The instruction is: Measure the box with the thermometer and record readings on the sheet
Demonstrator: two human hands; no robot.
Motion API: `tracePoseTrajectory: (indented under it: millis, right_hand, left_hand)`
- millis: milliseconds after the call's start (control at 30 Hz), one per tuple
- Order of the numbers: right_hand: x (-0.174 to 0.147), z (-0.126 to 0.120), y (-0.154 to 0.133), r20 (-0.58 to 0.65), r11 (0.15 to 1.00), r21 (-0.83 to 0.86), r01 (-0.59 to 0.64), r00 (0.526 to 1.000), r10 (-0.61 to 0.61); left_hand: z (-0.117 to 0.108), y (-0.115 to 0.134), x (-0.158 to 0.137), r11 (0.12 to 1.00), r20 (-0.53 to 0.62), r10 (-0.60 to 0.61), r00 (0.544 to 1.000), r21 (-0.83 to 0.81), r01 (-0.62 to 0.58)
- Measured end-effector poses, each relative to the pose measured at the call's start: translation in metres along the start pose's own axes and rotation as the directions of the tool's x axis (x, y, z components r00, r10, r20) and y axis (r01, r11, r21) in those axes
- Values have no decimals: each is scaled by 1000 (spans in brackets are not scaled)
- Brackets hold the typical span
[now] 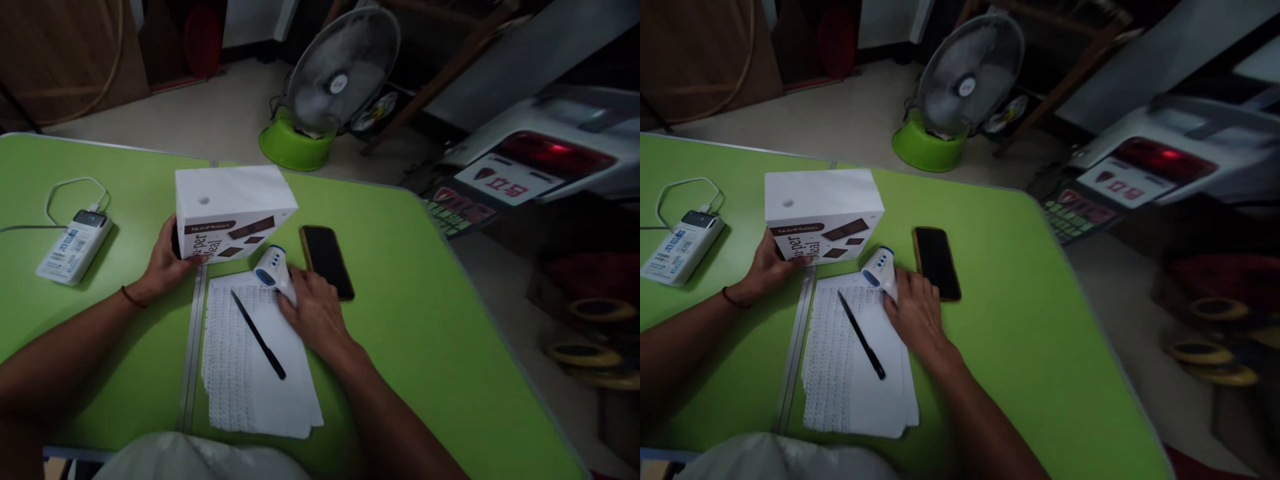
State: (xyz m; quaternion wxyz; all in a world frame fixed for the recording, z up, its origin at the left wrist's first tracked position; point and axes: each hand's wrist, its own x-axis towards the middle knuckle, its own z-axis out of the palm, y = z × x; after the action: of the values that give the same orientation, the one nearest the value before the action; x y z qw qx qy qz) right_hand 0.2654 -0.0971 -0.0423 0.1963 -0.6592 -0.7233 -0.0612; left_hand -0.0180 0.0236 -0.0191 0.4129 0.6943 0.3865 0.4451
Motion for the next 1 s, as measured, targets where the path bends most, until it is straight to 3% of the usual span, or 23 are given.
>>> tracePoseTrajectory:
  millis: [67,167,267,333,433,500,567,767,1000]
  right_hand:
    - [2,-2,-1,-41,997,77,-22,999,25]
    - [4,-16,-10,-218,965,259,-47,970,106]
    - [-5,-38,-29,-307,850,523,-56,918,249]
    - [-14,-50,-44,-207,708,699,-98,920,332]
    - [-24,-60,-64,85,383,900,-210,944,319]
    - [-24,-61,-73,245,196,932,-303,930,273]
    - [-19,-61,-79,316,103,930,-353,911,264]
    - [-11,-60,-85,329,57,932,-357,903,277]
    - [-16,-59,-85,338,51,930,-363,904,262]
  left_hand:
    - [0,7,-2,998,-59,-50,997,-43,47]
    - [1,18,-6,994,-81,-73,994,-87,66]
    - [5,28,-13,987,-18,-82,997,-140,78]
    - [9,32,-19,985,45,-89,995,-146,95]
    - [15,36,-26,986,118,-111,987,-112,125]
    - [18,38,-29,988,151,-117,982,-83,131]
    - [18,40,-30,989,177,-123,977,-64,136]
    - [17,40,-29,981,217,-165,962,-62,182]
    - [16,31,-30,995,228,-101,968,15,100]
